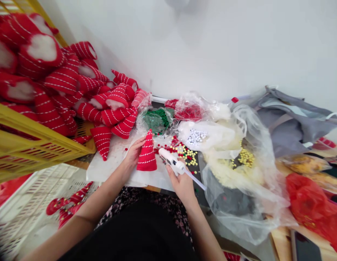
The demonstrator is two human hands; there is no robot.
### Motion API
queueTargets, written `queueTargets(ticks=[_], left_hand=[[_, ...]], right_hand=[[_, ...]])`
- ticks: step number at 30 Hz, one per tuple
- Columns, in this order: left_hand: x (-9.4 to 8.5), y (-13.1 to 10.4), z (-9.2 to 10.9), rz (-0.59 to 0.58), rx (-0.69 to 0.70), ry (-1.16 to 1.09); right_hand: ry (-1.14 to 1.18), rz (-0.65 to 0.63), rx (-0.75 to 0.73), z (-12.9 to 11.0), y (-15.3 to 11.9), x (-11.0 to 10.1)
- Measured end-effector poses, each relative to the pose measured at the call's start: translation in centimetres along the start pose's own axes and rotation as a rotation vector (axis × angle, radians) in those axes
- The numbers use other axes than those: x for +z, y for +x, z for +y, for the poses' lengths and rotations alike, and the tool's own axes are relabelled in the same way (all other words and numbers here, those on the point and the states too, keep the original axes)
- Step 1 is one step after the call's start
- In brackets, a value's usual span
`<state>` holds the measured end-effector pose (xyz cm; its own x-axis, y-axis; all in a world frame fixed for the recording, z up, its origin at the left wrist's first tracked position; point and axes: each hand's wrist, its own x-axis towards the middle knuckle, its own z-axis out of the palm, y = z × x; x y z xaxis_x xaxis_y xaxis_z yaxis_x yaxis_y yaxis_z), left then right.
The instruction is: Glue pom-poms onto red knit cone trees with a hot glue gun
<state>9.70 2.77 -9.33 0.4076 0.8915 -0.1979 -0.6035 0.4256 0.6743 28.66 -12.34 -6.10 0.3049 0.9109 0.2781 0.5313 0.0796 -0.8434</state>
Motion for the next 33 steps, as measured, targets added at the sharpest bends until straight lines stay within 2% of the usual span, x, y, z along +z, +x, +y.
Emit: queueTargets(ticks=[4,11,16,22,27,33], left_hand=[[0.0,-0.1,-0.1,-0.025,-0.009,0.005],[0.8,-0.7,-0.2,-0.075,0.0,0.016],[1.1,-0.9,-0.1,-0.077,0.013,0.029],[0.8,-0.6,-0.3,-0.064,0.015,0.022],[0.8,-0.6,-0.2,-0.053,0.023,0.026],[1.4,-1.1,0.1,-0.082,0.005,0.071]], right_hand=[[0.004,0.056,-0.028,-0.4,0.2,-0.2],[0.052,-0.025,-0.065,-2.2,0.7,0.1],[0.01,-0.015,-0.104,-2.1,0.8,0.6],[-0.092,-0.037,-0.1,-1.4,0.3,0.0],[-0.148,0.072,-0.075,-0.9,0.5,-0.3],[-0.03,-0.014,-0.124,-1.7,1.8,-0.5]])
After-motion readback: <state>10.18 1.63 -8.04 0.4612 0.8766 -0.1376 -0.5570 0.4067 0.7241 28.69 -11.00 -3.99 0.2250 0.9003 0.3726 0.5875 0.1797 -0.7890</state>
